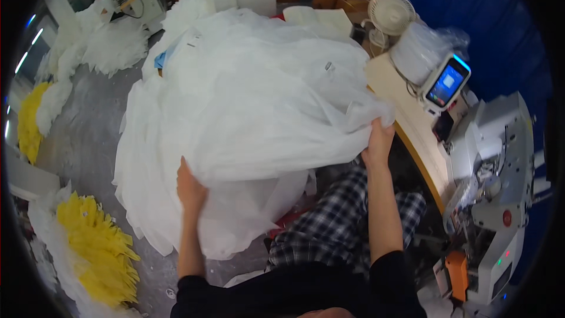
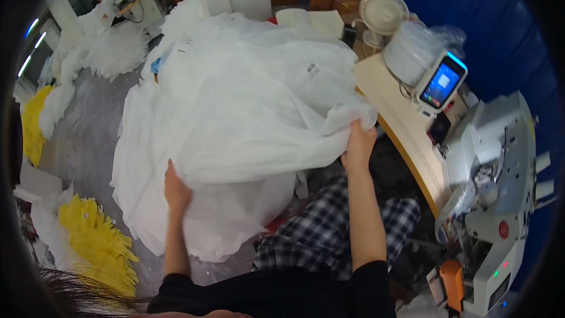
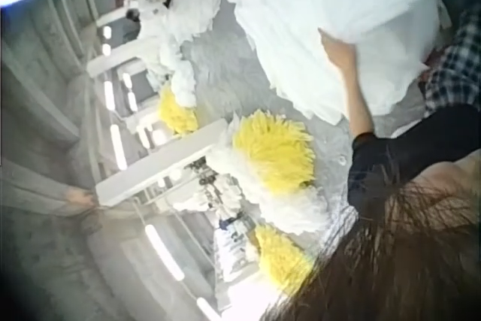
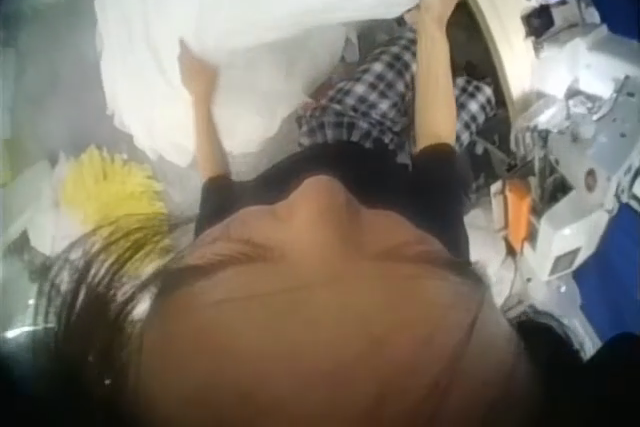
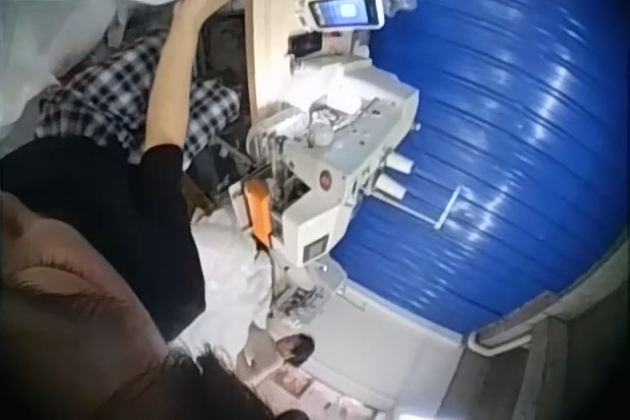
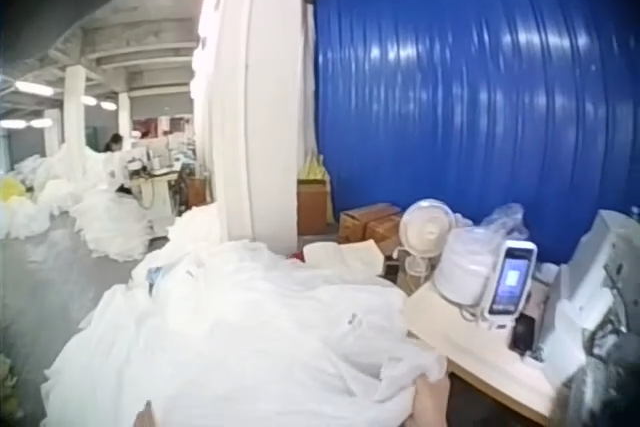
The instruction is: The user is operating an industrial sewing machine to join pieces of white fabric together on a factory floor.
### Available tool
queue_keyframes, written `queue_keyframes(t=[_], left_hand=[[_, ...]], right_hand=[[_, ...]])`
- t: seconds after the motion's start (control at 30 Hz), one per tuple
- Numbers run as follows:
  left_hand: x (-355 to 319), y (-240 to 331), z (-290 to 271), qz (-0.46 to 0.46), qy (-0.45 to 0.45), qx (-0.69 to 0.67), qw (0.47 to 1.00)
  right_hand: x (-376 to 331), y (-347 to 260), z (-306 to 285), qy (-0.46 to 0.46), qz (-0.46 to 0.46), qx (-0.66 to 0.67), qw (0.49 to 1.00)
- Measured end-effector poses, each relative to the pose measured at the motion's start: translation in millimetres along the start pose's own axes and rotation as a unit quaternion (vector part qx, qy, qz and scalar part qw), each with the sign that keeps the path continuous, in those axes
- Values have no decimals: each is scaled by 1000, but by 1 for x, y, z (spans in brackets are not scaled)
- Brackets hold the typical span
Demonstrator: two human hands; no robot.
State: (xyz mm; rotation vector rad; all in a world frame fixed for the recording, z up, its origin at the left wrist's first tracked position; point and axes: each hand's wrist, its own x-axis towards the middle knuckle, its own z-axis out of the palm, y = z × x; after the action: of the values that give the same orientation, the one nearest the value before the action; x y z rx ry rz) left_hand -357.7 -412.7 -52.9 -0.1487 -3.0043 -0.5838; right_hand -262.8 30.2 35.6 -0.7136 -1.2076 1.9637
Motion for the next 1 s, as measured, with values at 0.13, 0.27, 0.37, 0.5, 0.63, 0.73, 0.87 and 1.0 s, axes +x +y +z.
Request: queue_keyframes(t=[0.13,0.27,0.37,0.5,0.63,0.73,0.87,1.0], left_hand=[[46,-100,-94,13,-110,-70,991],[137,-88,-246,168,-31,-216,961],[243,-29,-260,323,88,-50,941],[304,69,-123,333,-49,84,938],[245,197,-7,419,-319,159,835],[135,285,4,408,-201,336,825],[-37,404,46,665,-275,-116,684],[-158,463,130,760,-314,-107,560]], right_hand=[[-28,-53,-67,119,-115,40,985],[-104,-101,-193,216,-211,18,953],[-164,-94,-294,282,-226,-79,929],[-244,-53,-412,360,-145,-188,902],[-343,-41,-485,483,54,-399,778],[-374,-63,-485,431,274,-751,419],[-318,-72,-419,425,-77,-506,747],[-232,-44,-381,160,-188,-737,630]])
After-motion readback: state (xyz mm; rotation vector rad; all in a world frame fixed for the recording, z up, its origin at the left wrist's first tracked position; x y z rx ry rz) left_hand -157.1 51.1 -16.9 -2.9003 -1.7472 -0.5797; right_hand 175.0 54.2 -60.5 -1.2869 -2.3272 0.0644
